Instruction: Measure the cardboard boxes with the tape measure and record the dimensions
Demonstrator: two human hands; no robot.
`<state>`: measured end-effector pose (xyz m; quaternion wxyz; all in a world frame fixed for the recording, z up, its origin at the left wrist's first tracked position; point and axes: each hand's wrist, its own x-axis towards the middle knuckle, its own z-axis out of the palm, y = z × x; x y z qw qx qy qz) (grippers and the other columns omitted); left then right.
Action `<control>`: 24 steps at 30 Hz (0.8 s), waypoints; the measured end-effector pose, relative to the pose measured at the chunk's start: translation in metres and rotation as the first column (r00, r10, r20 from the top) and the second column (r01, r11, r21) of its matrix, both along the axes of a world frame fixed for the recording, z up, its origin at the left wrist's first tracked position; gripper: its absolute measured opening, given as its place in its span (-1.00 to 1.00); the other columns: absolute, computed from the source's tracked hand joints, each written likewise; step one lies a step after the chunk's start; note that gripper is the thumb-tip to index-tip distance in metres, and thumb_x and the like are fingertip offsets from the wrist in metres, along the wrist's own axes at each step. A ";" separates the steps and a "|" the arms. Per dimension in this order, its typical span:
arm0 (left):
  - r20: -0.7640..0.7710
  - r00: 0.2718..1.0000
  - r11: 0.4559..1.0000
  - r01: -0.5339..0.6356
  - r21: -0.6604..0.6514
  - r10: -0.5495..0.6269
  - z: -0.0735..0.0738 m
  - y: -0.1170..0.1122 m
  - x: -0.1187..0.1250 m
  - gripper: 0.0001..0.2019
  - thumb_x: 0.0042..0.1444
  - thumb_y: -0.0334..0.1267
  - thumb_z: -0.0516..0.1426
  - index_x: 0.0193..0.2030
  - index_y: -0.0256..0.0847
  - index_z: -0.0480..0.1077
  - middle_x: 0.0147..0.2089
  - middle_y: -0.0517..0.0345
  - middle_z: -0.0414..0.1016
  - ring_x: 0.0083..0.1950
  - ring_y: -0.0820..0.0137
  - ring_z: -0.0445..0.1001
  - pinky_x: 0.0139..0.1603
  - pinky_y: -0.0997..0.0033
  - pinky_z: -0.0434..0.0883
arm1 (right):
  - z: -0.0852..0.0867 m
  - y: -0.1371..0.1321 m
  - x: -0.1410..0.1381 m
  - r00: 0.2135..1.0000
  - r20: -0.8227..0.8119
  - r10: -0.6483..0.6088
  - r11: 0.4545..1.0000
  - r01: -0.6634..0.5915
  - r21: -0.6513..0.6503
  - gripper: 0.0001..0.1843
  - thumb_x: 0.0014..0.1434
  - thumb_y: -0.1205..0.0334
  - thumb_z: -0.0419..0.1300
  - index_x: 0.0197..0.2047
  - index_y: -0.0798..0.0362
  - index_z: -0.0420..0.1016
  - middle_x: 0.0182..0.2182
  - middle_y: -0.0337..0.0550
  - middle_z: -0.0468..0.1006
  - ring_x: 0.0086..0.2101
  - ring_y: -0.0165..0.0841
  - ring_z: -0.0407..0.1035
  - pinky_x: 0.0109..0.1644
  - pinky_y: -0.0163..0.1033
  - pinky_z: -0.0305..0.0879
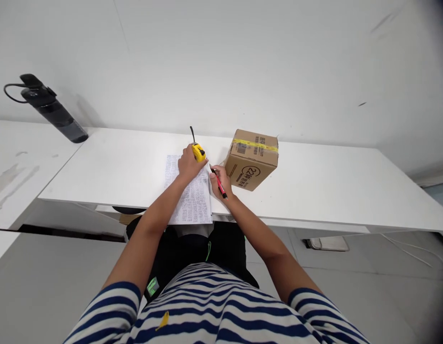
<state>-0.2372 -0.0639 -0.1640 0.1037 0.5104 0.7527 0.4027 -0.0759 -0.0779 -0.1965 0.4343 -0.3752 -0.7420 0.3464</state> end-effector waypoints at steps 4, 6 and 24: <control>-0.091 0.996 1.000 -0.012 -0.015 0.011 -0.013 0.009 0.006 -0.23 0.02 -0.04 0.35 0.33 -0.18 0.18 0.22 -0.28 0.38 0.25 -0.15 0.38 0.25 -0.09 0.25 | -0.001 0.008 0.002 0.989 -0.096 0.112 0.990 -0.120 -0.077 -0.47 0.33 -0.26 -0.01 0.04 0.02 0.39 -0.25 -0.10 0.57 -0.30 -0.30 0.42 -0.11 -0.16 0.37; -0.107 0.994 0.999 0.026 -0.027 -0.029 -0.015 0.008 0.005 -0.19 0.01 -0.03 0.35 0.35 -0.20 0.16 0.22 -0.28 0.38 0.26 -0.14 0.38 0.26 -0.08 0.25 | -0.001 0.012 0.002 0.987 -0.054 0.149 0.976 -0.156 -0.151 -0.52 0.32 -0.25 0.02 -0.21 0.01 0.44 -0.38 -0.17 0.52 -0.35 -0.32 0.39 -0.15 -0.18 0.34; -0.147 0.989 0.998 0.024 -0.050 -0.031 -0.022 0.009 0.008 -0.13 0.04 -0.05 0.36 0.42 -0.18 0.09 0.45 -0.26 0.13 0.43 -0.11 0.16 0.34 -0.01 0.24 | -0.006 0.010 -0.006 0.982 0.175 0.075 0.995 -0.061 -0.085 -0.53 0.30 -0.07 0.05 -0.56 -0.04 0.08 -0.62 -0.36 0.14 -0.51 -0.43 0.10 -0.34 -0.24 0.03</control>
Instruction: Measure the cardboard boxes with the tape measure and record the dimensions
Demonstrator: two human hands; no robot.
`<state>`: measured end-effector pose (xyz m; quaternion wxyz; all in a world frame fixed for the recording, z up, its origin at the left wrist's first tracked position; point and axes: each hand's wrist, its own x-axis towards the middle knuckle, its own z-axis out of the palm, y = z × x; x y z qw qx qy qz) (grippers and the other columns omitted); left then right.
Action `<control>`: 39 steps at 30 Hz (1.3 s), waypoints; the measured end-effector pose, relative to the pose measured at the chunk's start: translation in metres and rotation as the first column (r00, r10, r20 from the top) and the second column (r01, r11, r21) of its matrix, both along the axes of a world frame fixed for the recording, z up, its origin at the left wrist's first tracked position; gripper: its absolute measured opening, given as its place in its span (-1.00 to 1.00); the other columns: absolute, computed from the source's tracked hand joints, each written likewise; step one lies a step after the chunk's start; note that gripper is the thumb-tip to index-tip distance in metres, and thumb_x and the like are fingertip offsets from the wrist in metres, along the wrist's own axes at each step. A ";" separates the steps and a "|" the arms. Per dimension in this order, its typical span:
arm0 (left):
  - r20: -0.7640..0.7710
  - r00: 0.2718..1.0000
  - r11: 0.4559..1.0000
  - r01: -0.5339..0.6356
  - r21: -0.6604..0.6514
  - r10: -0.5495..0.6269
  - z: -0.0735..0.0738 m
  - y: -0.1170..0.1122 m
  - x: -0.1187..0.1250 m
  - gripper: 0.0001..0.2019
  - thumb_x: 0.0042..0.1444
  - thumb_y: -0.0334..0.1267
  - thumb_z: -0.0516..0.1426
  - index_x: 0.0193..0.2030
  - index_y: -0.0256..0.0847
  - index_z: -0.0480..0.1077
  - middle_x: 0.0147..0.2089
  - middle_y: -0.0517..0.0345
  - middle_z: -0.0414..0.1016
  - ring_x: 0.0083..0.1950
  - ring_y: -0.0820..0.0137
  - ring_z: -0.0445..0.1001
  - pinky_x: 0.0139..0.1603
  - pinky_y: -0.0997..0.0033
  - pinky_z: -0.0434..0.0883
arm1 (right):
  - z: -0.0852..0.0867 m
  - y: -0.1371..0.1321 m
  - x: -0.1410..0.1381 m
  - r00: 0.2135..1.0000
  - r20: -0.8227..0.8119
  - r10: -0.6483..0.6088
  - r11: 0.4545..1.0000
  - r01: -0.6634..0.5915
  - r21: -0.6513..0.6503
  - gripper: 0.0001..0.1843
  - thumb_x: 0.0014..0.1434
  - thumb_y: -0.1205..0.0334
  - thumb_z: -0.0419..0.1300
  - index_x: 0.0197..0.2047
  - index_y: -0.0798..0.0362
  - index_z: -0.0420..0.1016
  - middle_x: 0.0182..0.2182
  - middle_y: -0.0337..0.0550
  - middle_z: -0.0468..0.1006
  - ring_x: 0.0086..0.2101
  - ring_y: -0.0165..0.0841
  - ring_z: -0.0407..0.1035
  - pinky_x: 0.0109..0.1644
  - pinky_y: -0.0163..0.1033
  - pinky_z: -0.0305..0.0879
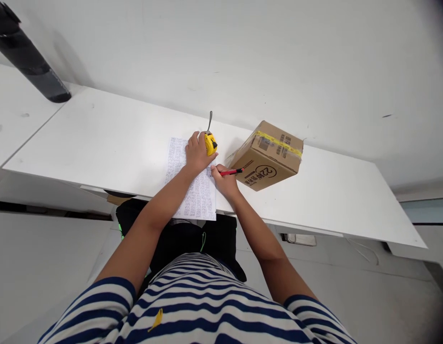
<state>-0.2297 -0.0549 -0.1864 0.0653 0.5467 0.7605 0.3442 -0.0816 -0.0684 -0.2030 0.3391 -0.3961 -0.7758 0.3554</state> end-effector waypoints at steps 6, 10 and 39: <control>0.006 1.000 1.000 0.016 0.020 -0.016 -0.001 -0.001 0.002 -0.13 0.02 -0.10 0.38 0.41 -0.17 0.11 0.41 -0.23 0.16 0.39 -0.08 0.19 0.34 0.00 0.26 | 0.002 -0.002 0.001 1.000 -0.002 -0.014 0.999 0.014 -0.052 -0.54 0.29 -0.07 0.05 -0.56 -0.04 0.07 -0.61 -0.36 0.09 -0.49 -0.42 0.07 -0.36 -0.24 0.02; 0.015 1.000 1.000 -0.010 0.001 0.010 0.002 -0.003 0.003 -0.11 0.02 -0.08 0.37 0.43 -0.16 0.10 0.31 -0.20 0.22 0.29 -0.03 0.26 0.29 0.03 0.30 | 0.001 -0.002 0.002 1.000 -0.009 -0.008 1.000 0.008 -0.026 -0.53 0.28 -0.08 0.04 -0.56 -0.05 0.05 -0.62 -0.36 0.08 -0.50 -0.41 0.06 -0.35 -0.23 0.02; -0.059 0.997 0.998 0.058 -0.018 -0.059 0.000 -0.010 -0.005 -0.15 0.04 -0.03 0.35 0.43 -0.10 0.13 0.33 -0.15 0.30 0.36 0.00 0.22 0.30 0.03 0.28 | -0.005 -0.002 0.002 0.998 -0.048 -0.046 0.997 0.043 -0.071 -0.55 0.22 -0.06 0.05 -0.58 -0.07 0.01 -0.62 -0.38 0.04 -0.51 -0.41 0.05 -0.37 -0.24 0.02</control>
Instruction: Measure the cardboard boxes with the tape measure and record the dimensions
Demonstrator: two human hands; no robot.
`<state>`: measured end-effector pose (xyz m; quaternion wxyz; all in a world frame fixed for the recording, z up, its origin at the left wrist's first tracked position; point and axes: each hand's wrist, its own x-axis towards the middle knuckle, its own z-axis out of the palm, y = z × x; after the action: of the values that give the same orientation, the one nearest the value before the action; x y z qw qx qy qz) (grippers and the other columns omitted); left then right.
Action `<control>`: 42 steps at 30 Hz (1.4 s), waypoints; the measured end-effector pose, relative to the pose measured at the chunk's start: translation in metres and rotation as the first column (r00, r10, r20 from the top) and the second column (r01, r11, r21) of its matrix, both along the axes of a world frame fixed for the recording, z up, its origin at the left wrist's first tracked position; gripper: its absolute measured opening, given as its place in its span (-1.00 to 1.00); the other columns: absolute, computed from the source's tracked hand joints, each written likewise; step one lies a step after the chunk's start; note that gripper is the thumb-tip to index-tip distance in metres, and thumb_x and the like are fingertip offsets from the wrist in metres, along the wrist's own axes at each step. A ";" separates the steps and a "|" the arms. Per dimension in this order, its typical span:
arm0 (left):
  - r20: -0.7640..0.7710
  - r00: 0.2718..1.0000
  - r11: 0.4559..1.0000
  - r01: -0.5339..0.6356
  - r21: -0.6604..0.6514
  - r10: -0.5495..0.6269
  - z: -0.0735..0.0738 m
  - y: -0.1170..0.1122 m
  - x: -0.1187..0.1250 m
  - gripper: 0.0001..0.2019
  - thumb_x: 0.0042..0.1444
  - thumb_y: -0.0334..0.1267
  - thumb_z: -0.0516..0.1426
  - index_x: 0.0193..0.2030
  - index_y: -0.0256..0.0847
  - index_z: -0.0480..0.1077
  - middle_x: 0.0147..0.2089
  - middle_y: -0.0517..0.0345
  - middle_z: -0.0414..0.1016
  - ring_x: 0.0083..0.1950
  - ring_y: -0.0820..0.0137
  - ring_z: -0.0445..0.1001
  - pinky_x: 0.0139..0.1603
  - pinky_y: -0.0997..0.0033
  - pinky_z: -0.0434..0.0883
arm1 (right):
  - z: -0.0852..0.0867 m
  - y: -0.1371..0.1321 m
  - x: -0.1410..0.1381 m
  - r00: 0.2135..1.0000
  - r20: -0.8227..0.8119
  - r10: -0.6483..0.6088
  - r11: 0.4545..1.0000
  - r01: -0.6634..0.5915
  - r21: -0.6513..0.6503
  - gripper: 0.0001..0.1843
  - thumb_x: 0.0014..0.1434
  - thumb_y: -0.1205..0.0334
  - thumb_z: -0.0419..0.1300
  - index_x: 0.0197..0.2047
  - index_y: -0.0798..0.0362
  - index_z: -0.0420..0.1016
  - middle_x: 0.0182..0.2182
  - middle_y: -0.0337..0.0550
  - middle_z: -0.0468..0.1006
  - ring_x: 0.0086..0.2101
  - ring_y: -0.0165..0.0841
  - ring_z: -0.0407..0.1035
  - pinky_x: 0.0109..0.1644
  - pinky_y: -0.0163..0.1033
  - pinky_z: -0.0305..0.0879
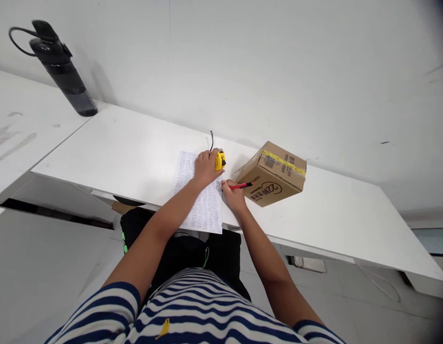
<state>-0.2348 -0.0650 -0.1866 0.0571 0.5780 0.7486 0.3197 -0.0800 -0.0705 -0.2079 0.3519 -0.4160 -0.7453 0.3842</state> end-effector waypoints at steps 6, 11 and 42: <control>0.023 1.000 1.000 0.015 0.010 -0.016 0.003 0.000 -0.002 -0.17 0.05 -0.06 0.34 0.43 -0.11 0.15 0.37 -0.15 0.30 0.39 -0.02 0.21 0.33 0.00 0.25 | 0.002 -0.001 0.000 1.000 -0.001 -0.030 0.999 0.030 0.012 -0.56 0.22 -0.08 0.04 -0.58 -0.07 0.02 -0.62 -0.39 0.04 -0.51 -0.41 0.05 -0.36 -0.23 0.02; 0.010 1.000 1.000 0.018 -0.001 -0.018 0.003 0.000 -0.001 -0.17 0.06 -0.05 0.34 0.43 -0.10 0.15 0.38 -0.15 0.30 0.39 -0.01 0.21 0.34 -0.02 0.23 | 0.002 0.000 0.000 1.000 0.012 -0.008 1.000 0.008 0.012 -0.54 0.22 -0.07 0.05 -0.58 -0.07 -0.01 -0.63 -0.39 0.03 -0.52 -0.42 0.04 -0.36 -0.24 0.00; 0.242 0.970 0.997 -0.042 0.063 0.026 0.003 0.003 -0.010 -0.21 -0.04 -0.10 0.40 0.29 -0.18 0.20 0.19 -0.13 0.41 0.29 0.03 0.35 0.24 0.10 0.32 | 0.000 0.000 -0.002 1.000 0.009 -0.020 0.973 0.017 0.230 -0.65 0.34 -0.04 0.07 -0.18 0.02 0.55 -0.31 -0.15 0.53 -0.28 -0.28 0.42 -0.12 -0.18 0.33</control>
<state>-0.2446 -0.0618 -0.1840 0.1225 0.5236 0.7346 0.4138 -0.0823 -0.0701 -0.2075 0.3971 -0.3816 -0.7828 0.2897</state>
